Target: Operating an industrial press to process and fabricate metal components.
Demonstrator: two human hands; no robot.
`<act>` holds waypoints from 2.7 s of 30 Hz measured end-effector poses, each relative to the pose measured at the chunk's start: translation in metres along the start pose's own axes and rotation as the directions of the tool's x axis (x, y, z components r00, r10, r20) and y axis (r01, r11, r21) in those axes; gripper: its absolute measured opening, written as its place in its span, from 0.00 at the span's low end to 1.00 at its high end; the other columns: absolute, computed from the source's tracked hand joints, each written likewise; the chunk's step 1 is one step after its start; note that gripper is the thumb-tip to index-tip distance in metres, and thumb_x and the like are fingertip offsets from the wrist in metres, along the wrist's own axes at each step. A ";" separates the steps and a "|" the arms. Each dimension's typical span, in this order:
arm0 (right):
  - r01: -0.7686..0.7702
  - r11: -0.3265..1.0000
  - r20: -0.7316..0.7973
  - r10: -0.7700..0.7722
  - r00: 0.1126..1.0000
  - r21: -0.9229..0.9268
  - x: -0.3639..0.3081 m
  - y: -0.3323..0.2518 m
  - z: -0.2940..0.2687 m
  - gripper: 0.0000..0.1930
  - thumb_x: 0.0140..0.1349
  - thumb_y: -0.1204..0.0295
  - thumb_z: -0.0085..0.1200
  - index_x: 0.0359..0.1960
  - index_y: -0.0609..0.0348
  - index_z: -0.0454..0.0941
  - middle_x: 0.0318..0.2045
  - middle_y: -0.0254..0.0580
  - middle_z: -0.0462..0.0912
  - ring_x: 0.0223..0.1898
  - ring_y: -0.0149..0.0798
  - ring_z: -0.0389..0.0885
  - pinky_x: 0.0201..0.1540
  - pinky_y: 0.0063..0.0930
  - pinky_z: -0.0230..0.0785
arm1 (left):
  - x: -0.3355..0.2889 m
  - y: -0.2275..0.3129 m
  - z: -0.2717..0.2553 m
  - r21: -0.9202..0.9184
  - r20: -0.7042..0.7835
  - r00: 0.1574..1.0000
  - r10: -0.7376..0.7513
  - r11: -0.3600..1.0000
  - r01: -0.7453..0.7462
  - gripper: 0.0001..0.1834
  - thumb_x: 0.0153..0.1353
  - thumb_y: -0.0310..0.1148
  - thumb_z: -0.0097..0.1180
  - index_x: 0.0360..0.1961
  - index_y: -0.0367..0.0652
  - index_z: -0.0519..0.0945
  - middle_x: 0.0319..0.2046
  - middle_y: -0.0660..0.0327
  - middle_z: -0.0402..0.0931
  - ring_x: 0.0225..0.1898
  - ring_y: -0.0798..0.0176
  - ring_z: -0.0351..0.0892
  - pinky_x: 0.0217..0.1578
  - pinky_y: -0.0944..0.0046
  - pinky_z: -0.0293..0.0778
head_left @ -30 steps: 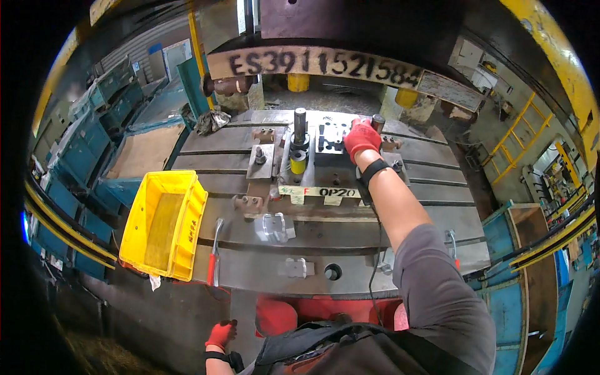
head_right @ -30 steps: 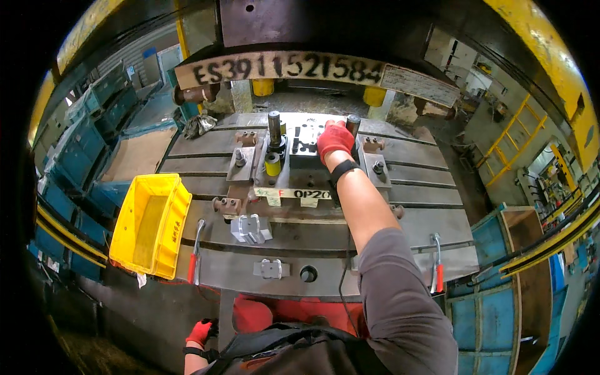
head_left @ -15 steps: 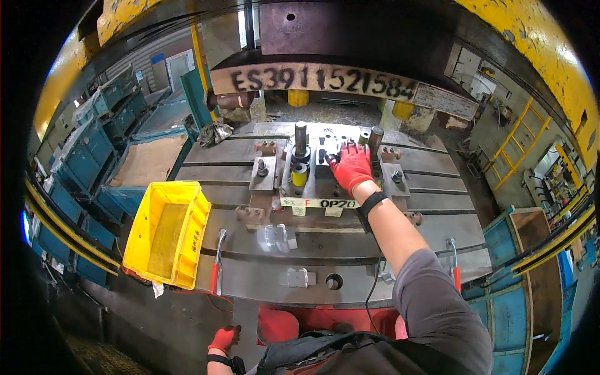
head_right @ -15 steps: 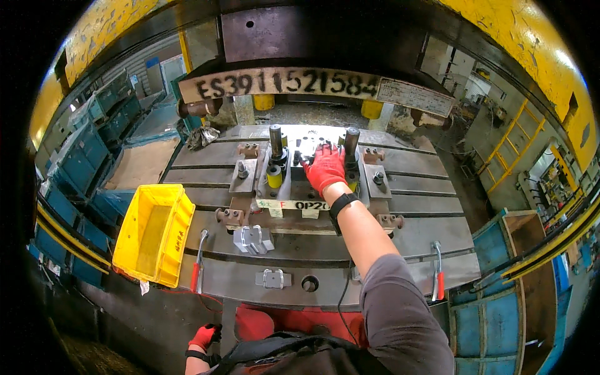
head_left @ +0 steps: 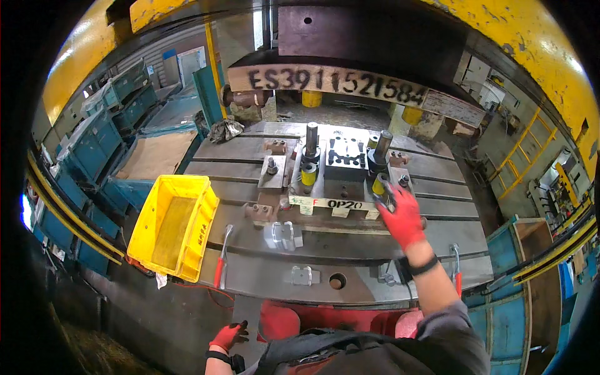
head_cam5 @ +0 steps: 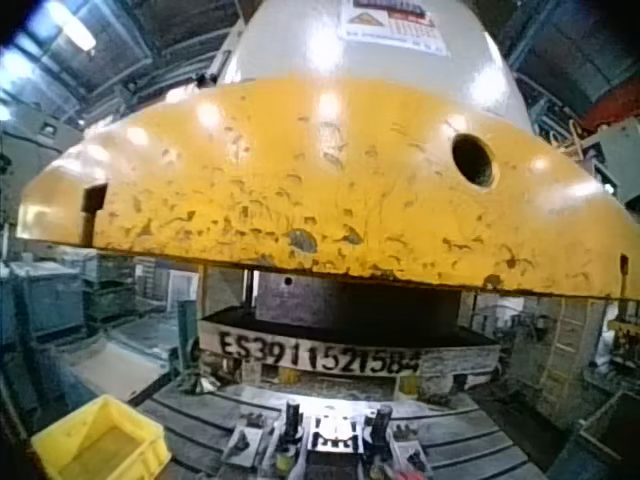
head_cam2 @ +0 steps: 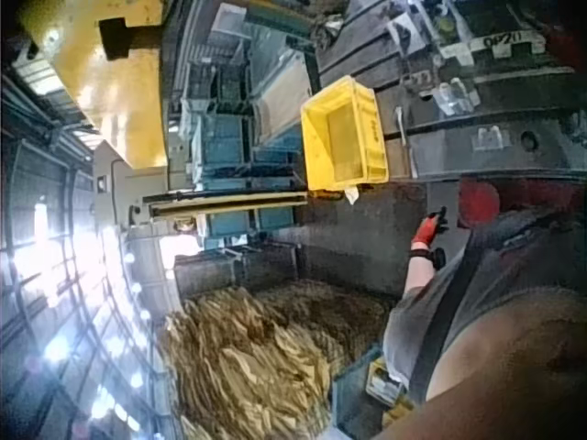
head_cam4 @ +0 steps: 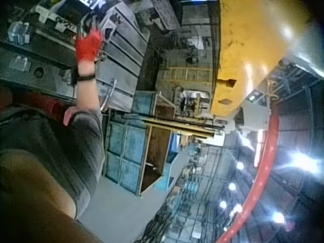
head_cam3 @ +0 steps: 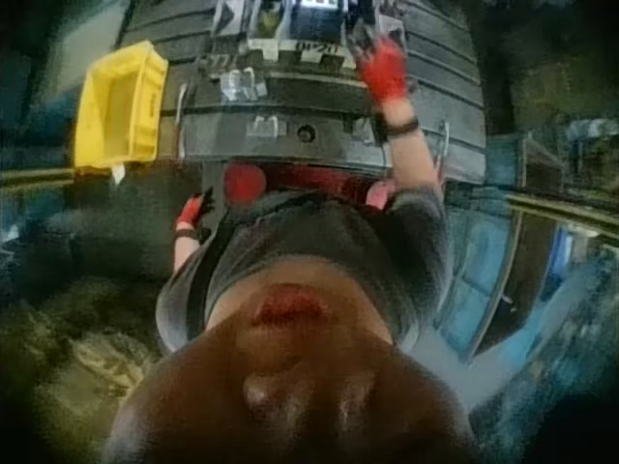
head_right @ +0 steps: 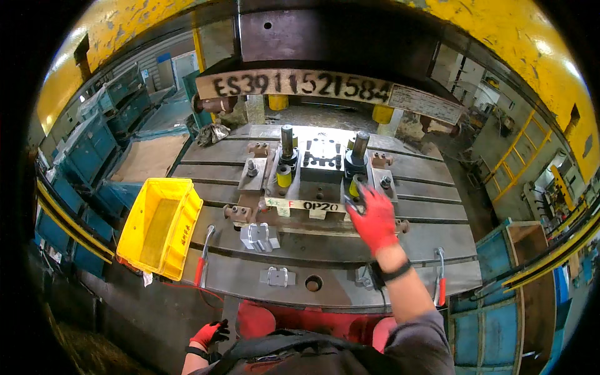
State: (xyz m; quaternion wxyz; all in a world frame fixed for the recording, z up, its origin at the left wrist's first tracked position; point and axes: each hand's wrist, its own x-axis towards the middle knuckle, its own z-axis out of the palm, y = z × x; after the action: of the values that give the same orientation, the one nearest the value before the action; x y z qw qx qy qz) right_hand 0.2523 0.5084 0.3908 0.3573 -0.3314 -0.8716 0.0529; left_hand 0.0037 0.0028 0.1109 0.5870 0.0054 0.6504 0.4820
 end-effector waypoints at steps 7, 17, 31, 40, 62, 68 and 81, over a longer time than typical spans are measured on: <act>-0.512 0.859 -0.204 0.499 0.842 -0.016 -0.230 0.087 -0.100 0.17 0.54 0.63 0.58 0.34 0.69 0.77 0.29 0.52 0.80 0.31 0.46 0.78 0.40 0.35 0.68 | -0.022 0.033 0.073 0.065 0.129 0.979 0.156 0.984 -0.165 0.22 0.58 0.43 0.55 0.48 0.39 0.74 0.39 0.59 0.77 0.38 0.66 0.76 0.38 0.64 0.72; -0.725 -0.549 0.719 0.686 -0.108 0.415 -0.506 0.154 -0.007 0.19 0.59 0.60 0.52 0.47 0.60 0.74 0.38 0.42 0.80 0.36 0.41 0.79 0.35 0.37 0.71 | 0.030 -0.005 0.046 0.508 0.239 0.931 0.275 0.782 -0.361 0.25 0.54 0.42 0.59 0.50 0.40 0.74 0.41 0.60 0.77 0.41 0.66 0.74 0.42 0.65 0.70; -0.889 0.121 0.523 0.770 0.365 0.442 -0.547 0.204 0.065 0.19 0.60 0.62 0.51 0.49 0.58 0.72 0.42 0.40 0.79 0.38 0.39 0.79 0.36 0.35 0.72 | 0.044 -0.008 0.042 0.863 0.280 0.898 0.339 0.322 -0.391 0.19 0.54 0.43 0.53 0.45 0.46 0.77 0.40 0.48 0.77 0.42 0.48 0.76 0.42 0.58 0.70; -0.874 -0.042 0.554 0.788 0.269 0.484 -0.467 0.120 -0.005 0.21 0.56 0.62 0.56 0.50 0.54 0.71 0.38 0.38 0.80 0.37 0.38 0.79 0.34 0.33 0.72 | 0.076 -0.024 0.008 0.860 0.436 0.838 0.328 0.123 -0.495 0.19 0.55 0.40 0.53 0.46 0.45 0.76 0.42 0.52 0.77 0.42 0.51 0.76 0.43 0.59 0.70; -0.851 -0.265 0.656 0.746 0.117 0.453 -0.494 0.142 -0.016 0.21 0.56 0.59 0.55 0.50 0.50 0.69 0.34 0.42 0.80 0.32 0.44 0.80 0.28 0.39 0.72 | -0.016 0.041 0.062 0.632 0.239 0.955 0.174 0.719 -0.289 0.17 0.58 0.36 0.53 0.46 0.38 0.77 0.40 0.62 0.79 0.39 0.65 0.76 0.40 0.66 0.71; -0.960 0.265 0.010 0.964 0.265 -0.095 -0.386 0.120 -0.124 0.18 0.54 0.59 0.56 0.35 0.64 0.78 0.30 0.49 0.80 0.35 0.43 0.79 0.38 0.34 0.69 | -0.081 0.129 0.041 0.489 0.197 0.976 0.089 0.854 -0.176 0.14 0.58 0.33 0.52 0.42 0.36 0.79 0.35 0.62 0.79 0.36 0.69 0.76 0.40 0.69 0.70; -0.774 0.630 0.193 0.753 0.629 0.063 -0.220 0.085 0.005 0.38 0.44 0.56 0.65 0.56 0.61 0.65 0.50 0.54 0.71 0.54 0.51 0.68 0.55 0.38 0.62 | -0.043 0.391 0.267 0.425 0.600 0.453 0.659 0.218 -0.879 0.13 0.58 0.36 0.55 0.36 0.37 0.78 0.29 0.65 0.76 0.31 0.74 0.70 0.34 0.70 0.67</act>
State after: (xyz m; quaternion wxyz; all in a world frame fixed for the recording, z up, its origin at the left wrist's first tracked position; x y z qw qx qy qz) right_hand 0.4108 0.4394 0.2300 0.2575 -0.6392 -0.6664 0.2847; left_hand 0.0037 0.3538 0.4322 0.3016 0.6203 0.5895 0.4204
